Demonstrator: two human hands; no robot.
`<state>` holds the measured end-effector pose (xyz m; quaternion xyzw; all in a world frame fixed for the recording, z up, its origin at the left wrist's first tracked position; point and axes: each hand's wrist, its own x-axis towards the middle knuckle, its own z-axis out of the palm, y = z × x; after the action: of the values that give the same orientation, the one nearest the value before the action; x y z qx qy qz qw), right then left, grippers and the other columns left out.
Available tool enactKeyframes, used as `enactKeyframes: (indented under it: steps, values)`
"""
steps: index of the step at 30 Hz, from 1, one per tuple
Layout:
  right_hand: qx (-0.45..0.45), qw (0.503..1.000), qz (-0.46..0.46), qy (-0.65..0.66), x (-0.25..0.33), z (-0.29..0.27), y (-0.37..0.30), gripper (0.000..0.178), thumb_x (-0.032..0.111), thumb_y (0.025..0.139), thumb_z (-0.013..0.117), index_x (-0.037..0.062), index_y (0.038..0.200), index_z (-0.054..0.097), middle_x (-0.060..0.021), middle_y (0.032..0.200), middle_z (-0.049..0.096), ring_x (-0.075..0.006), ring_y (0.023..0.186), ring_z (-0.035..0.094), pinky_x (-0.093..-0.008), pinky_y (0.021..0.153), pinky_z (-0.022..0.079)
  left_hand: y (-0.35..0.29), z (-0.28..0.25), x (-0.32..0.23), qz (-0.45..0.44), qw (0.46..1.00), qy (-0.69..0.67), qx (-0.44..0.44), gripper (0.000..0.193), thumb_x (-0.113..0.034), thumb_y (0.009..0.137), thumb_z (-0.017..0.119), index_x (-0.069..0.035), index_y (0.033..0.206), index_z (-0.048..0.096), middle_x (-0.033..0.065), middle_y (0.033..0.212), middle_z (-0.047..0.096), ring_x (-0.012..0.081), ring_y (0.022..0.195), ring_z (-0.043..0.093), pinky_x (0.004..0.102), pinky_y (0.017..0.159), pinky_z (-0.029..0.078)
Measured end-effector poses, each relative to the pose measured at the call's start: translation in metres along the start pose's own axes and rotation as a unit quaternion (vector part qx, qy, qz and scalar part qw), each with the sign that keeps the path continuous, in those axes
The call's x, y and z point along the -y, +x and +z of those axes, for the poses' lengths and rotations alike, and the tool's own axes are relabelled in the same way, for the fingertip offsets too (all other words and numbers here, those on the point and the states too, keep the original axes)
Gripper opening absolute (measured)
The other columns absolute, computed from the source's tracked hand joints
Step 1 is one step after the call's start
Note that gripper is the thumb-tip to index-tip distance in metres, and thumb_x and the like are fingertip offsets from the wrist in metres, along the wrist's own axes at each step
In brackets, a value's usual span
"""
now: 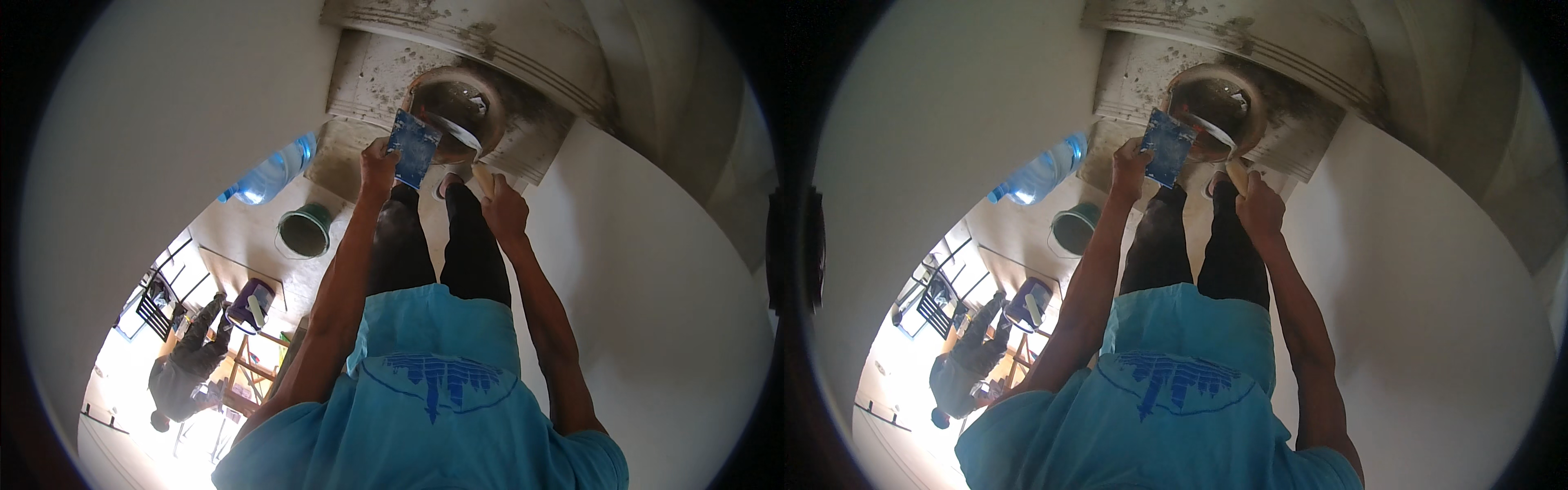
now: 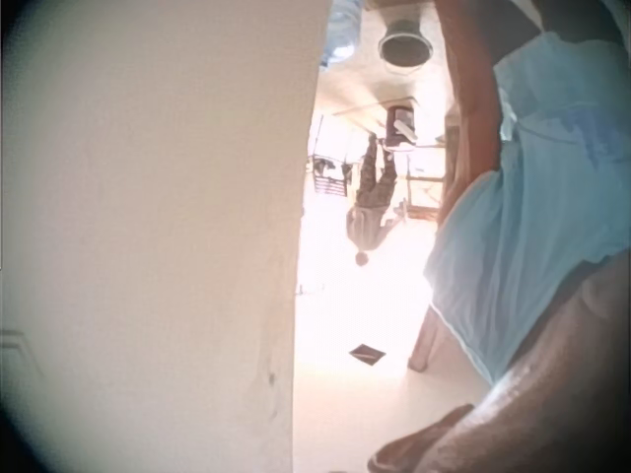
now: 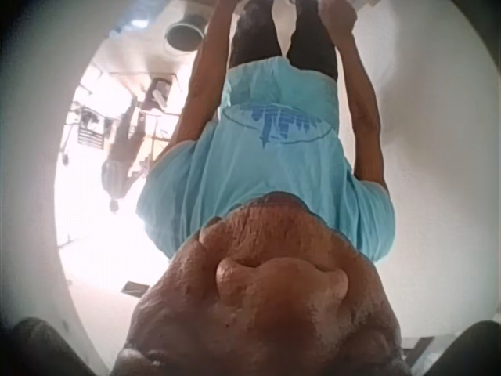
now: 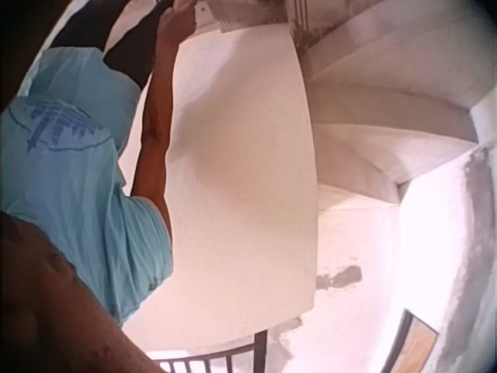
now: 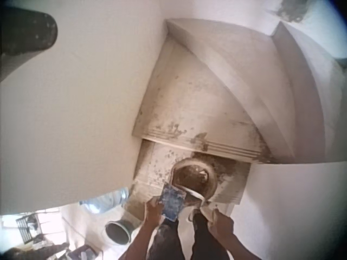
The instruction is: The person carries a bucket up a spiral staircase and then uses a trowel and a smaller hand tool to scoop and apply plaster to the curved underside of the stair structure. The person repeatedly scoops material and smooths it onto the surface.
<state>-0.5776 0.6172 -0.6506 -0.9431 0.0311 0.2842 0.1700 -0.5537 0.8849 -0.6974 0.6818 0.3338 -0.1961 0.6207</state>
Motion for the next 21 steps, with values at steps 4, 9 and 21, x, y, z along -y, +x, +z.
enactKeyframes:
  steps: [4, 9, 21]
  values:
    - [0.023, 0.998, -0.051, 0.017, 0.009, -0.002, -0.014, 0.035, 0.018, 0.079, 0.069, 0.0060, 0.110, 0.058, -0.0207, 0.081, 0.069, -0.0403, 0.076, 0.069, -0.0501, 0.068, 0.055, -0.006, 0.002, -0.003, -0.016, 0.996, -0.081, 0.020, 0.035, 0.001, 0.083, 0.059, 0.008, 0.117, 0.062, 0.0086, 0.101, 0.069, 0.0127, 0.087, 0.063, 0.0273, 0.080, 0.050]
    - [0.021, 1.000, 0.012, 0.005, -0.006, 0.000, 0.006, 0.034, 0.018, 0.079, 0.069, 0.0063, 0.108, 0.056, -0.0210, 0.082, 0.069, -0.0409, 0.078, 0.068, -0.0506, 0.068, 0.054, -0.011, -0.002, -0.016, -0.029, 0.995, -0.062, 0.067, 0.035, 0.002, 0.082, 0.057, 0.010, 0.116, 0.063, 0.0097, 0.102, 0.069, 0.0135, 0.088, 0.062, 0.0271, 0.081, 0.049]
    - [0.036, 0.999, 0.016, -0.016, -0.006, -0.008, 0.018, 0.034, 0.022, 0.077, 0.072, 0.0060, 0.105, 0.059, -0.0205, 0.079, 0.068, -0.0402, 0.076, 0.068, -0.0511, 0.066, 0.054, -0.012, -0.027, -0.017, -0.012, 0.994, 0.038, 0.100, 0.041, -0.001, 0.081, 0.059, 0.011, 0.121, 0.061, 0.0106, 0.102, 0.069, 0.0130, 0.089, 0.062, 0.0270, 0.083, 0.050]
